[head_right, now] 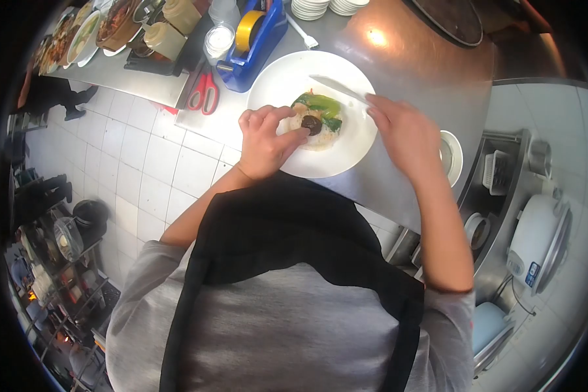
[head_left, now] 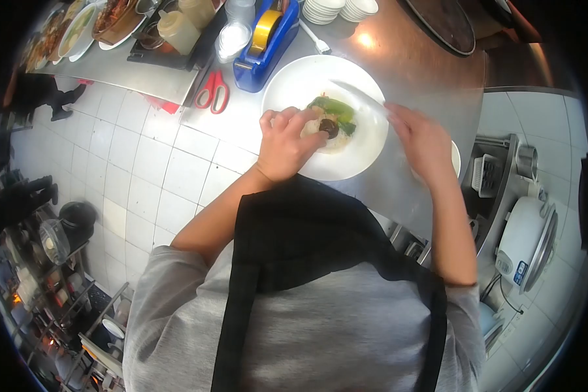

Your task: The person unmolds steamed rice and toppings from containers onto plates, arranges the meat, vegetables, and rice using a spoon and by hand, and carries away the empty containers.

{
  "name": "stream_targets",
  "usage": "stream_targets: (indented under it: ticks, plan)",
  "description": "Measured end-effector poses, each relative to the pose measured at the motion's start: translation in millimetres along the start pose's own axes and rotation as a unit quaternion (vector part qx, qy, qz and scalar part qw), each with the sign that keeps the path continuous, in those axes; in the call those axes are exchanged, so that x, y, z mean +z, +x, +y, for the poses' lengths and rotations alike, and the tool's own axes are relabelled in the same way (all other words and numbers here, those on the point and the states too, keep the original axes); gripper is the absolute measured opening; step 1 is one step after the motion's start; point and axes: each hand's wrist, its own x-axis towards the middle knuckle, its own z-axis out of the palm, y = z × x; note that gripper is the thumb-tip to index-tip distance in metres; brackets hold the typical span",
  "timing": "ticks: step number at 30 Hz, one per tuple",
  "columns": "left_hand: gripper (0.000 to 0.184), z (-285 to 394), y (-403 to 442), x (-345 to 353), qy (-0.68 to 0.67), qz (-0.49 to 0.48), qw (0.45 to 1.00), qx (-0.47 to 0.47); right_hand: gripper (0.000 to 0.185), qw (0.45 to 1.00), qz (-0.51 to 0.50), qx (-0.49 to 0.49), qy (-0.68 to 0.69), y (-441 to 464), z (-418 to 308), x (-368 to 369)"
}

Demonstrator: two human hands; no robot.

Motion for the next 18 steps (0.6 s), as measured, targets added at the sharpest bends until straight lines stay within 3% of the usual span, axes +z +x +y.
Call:
stream_targets:
  ticks: [5, 8, 11, 14, 18]
  plan:
    - [0.023, -10, -5, -25, -0.017, 0.005, 0.999, -0.044, 0.023, 0.972, -0.135, -0.079, -0.177, 87, -2, -8]
    - [0.025, -27, -16, -49, 0.005, 0.012, 0.996, -0.083, 0.023, 0.954, -0.200, -0.105, -0.199, 119, 2, -17]
    - [0.027, -39, -35, -68, 0.021, 0.006, 0.989, -0.148, 0.027, 0.964, -0.172, -0.172, -0.105, 125, 10, -26]
    - [0.026, -47, -55, -78, 0.033, -0.005, 0.981, -0.190, 0.030, 0.950, -0.248, -0.166, -0.087, 143, 12, -27]
    - [0.022, -54, -61, -80, 0.004, -0.023, 0.977, -0.212, 0.029, 0.933, -0.272, -0.122, -0.201, 150, -20, -19]
